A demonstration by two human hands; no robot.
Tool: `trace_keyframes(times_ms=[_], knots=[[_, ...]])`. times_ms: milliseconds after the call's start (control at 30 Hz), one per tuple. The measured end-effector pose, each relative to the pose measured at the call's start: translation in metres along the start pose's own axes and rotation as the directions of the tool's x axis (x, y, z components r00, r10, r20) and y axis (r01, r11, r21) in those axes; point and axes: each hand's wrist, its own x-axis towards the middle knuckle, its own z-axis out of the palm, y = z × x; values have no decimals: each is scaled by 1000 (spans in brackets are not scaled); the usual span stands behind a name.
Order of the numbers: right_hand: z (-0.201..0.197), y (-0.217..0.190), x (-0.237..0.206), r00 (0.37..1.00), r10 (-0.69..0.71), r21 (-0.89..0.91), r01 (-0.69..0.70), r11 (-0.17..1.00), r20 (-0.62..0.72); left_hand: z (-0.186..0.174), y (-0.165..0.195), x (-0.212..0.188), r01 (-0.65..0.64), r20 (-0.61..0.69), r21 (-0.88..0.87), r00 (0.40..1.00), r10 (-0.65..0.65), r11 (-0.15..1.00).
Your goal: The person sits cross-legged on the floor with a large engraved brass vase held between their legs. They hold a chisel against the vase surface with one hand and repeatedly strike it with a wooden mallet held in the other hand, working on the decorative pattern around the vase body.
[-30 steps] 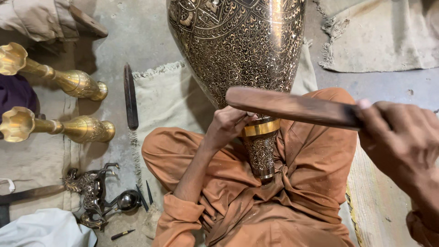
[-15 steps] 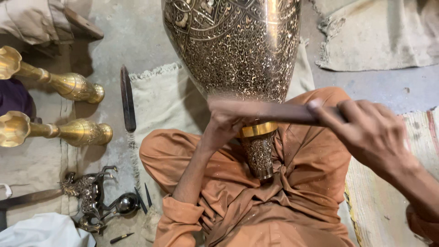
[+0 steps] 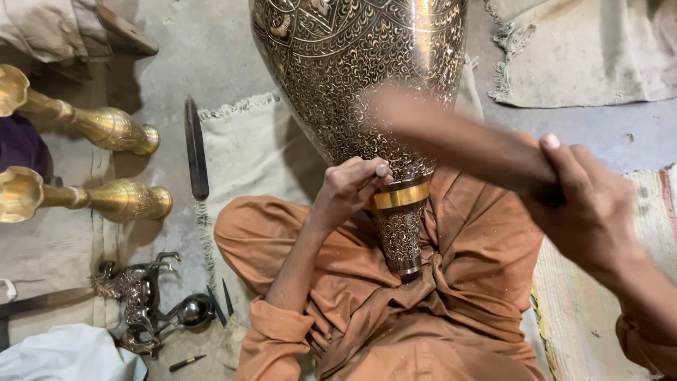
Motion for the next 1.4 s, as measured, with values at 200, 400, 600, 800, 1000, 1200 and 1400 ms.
trace_keyframes(times_ms=[200, 400, 600, 800, 1000, 1200, 1400], knots=[[8, 2, -2, 971, -82, -314, 152, 937, 225, 0, 3, 4, -28, 23, -111, 999, 31, 993], [14, 6, -2, 932, -204, -421, 322, 848, 301, -1, -5, -1, -89, 5, 32, 996, 89, 995], [13, 1, 5, 990, 144, 382, -132, 915, -2, 3, -14, -7, 42, 67, -2, 997, -42, 999], [13, 5, 1, 999, -40, 36, 39, 999, 36, 2, -11, -13, 76, 85, -44, 994, -72, 996], [17, 3, 7, 960, -136, -183, 184, 966, 246, 1, -17, -14, -93, 31, 82, 995, 91, 992], [15, 1, 11, 926, -184, -359, 304, 882, 330, 2, -20, -13, -13, 71, 64, 997, 8, 998], [17, 2, 6, 947, -60, -257, 146, 955, 317, -2, -9, -4, -35, 40, 31, 999, 34, 999]])
